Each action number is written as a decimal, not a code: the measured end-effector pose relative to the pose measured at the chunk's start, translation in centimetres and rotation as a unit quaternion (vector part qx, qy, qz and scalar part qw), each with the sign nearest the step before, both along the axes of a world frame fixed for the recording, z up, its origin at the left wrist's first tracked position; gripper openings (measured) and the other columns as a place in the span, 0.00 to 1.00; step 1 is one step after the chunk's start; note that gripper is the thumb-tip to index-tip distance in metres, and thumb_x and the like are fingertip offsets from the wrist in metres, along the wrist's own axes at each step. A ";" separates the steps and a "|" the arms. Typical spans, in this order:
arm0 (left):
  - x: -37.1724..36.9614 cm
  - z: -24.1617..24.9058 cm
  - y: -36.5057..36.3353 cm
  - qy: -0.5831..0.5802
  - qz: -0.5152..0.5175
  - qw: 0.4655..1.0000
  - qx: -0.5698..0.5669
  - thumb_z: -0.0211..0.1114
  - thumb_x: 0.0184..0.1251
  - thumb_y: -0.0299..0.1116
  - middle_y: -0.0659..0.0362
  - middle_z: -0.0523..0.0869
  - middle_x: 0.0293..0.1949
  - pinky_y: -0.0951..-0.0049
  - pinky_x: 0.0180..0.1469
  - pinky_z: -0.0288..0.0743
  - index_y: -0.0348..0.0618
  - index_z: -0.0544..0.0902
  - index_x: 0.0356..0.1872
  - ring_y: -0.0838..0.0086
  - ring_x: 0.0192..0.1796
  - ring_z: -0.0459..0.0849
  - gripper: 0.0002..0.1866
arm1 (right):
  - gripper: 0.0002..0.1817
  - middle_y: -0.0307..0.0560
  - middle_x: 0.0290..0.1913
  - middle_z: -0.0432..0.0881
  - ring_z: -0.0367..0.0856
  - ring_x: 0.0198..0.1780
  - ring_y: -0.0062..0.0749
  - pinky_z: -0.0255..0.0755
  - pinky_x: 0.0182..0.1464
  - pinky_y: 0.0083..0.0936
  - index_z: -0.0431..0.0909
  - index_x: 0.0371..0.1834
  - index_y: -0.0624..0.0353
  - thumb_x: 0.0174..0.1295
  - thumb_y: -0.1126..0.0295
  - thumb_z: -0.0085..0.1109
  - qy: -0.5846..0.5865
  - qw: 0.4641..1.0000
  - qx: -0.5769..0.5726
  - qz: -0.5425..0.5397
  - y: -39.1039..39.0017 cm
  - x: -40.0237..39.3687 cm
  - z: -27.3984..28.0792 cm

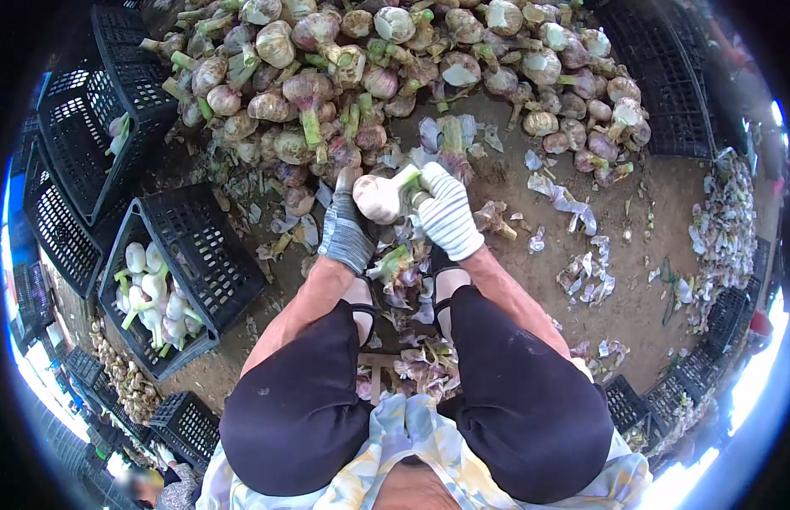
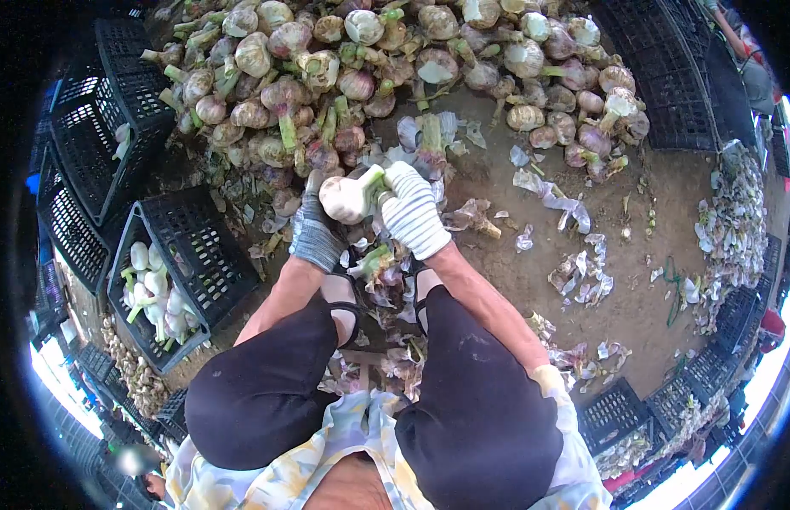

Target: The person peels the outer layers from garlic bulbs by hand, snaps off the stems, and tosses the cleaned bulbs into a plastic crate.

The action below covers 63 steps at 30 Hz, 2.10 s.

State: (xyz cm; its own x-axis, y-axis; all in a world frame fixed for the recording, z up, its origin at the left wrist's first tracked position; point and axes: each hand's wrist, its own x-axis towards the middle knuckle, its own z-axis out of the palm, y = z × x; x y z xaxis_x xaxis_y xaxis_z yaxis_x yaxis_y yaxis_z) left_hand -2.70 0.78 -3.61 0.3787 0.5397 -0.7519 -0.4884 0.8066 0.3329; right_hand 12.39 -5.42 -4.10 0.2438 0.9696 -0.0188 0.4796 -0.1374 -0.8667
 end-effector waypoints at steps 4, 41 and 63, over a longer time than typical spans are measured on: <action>-0.9 -0.4 1.4 -0.053 -0.160 0.977 -0.129 0.45 0.55 0.66 0.55 0.78 0.20 0.69 0.07 0.58 0.45 0.77 0.35 0.63 0.15 0.74 0.32 | 0.11 0.57 0.33 0.74 0.74 0.35 0.49 0.70 0.39 0.32 0.73 0.34 0.64 0.44 0.79 0.53 -0.215 0.964 0.154 0.031 0.8 -0.3 0.9; -2.0 0.9 0.7 -0.074 -0.119 0.982 0.127 0.66 0.54 0.48 0.58 0.80 0.33 0.67 0.38 0.80 0.42 0.77 0.35 0.65 0.37 0.81 0.19 | 0.22 0.54 0.49 0.71 0.69 0.51 0.50 0.66 0.52 0.39 0.74 0.47 0.57 0.45 0.69 0.60 -0.239 0.951 -0.105 0.168 0.3 4.0 2.7; -1.0 -1.4 0.8 0.128 0.028 0.991 -0.038 0.62 0.59 0.48 0.61 0.84 0.31 0.81 0.13 0.63 0.50 0.80 0.39 0.75 0.25 0.81 0.15 | 0.25 0.54 0.40 0.78 0.76 0.44 0.40 0.71 0.48 0.33 0.70 0.52 0.62 0.48 0.66 0.61 -0.427 0.889 -0.160 0.030 -0.3 4.7 6.8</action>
